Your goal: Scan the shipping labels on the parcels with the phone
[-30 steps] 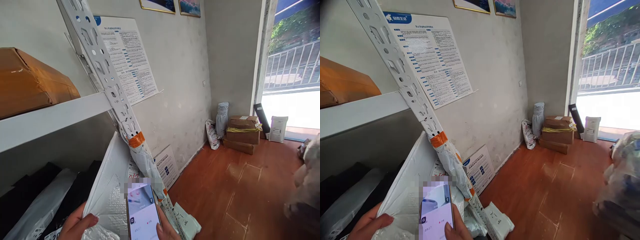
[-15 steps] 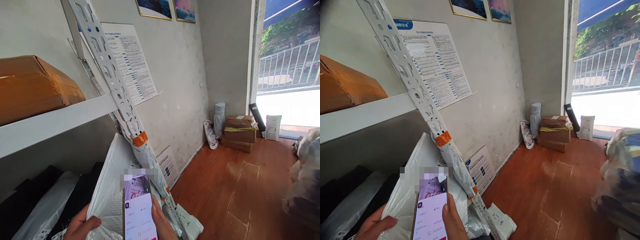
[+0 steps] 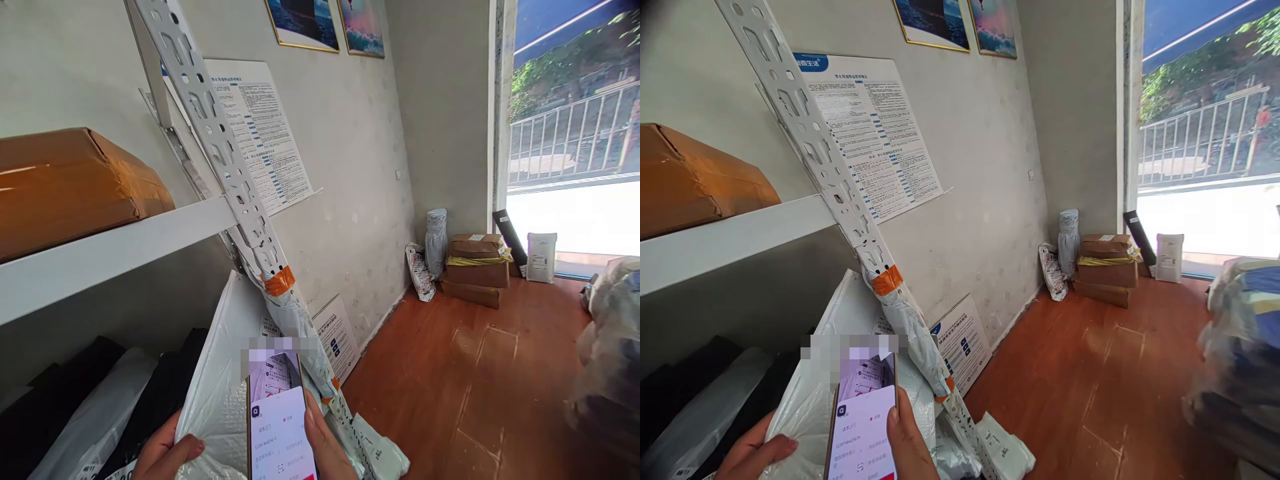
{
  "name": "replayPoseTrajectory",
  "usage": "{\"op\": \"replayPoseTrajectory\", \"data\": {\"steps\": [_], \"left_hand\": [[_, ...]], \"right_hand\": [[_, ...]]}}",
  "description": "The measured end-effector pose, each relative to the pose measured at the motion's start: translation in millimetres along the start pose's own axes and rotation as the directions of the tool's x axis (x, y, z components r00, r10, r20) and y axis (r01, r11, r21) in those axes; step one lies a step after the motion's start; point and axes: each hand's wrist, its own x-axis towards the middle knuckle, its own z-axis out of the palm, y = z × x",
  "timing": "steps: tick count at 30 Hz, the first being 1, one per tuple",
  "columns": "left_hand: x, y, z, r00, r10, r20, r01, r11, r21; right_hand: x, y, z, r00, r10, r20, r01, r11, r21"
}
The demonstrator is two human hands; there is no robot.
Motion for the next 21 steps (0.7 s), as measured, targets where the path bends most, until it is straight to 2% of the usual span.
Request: {"op": "replayPoseTrajectory", "data": {"steps": [4,7,12,17,19,21], "left_hand": [[-0.5,5.5,-1.5,0.999,-0.051,0.021,0.051,0.999,-0.015],[0.0,4.9,-2.0,0.999,-0.027,0.026,0.028,0.999,-0.027],[5.5,-1.1,-5.5,1.000,-0.004,0.017,0.004,1.000,0.008],[-2.3,7.9,-4.0,0.998,-0.050,0.034,0.051,0.998,-0.028],[-10.7,16.1,-1.5,0.996,-0.061,0.064,0.065,0.996,-0.057],[-18.7,23.9,0.7,0.994,-0.065,0.093,0.071,0.996,-0.057]], "right_hand": [[1.3,1.3,-3.0,1.000,0.005,-0.011,-0.004,1.000,0.029],[3.8,4.0,-8.8,0.999,0.038,-0.010,-0.038,0.999,-0.016],[7.8,9.7,-11.2,1.000,-0.005,0.007,0.005,0.999,-0.034],[1.5,0.6,-7.0,0.983,-0.013,0.182,0.026,0.997,-0.071],[-4.3,-6.3,-5.3,0.957,0.013,0.291,-0.004,0.999,-0.033],[-10.7,-13.2,-4.2,0.910,0.078,0.408,-0.084,0.996,-0.001]]}}
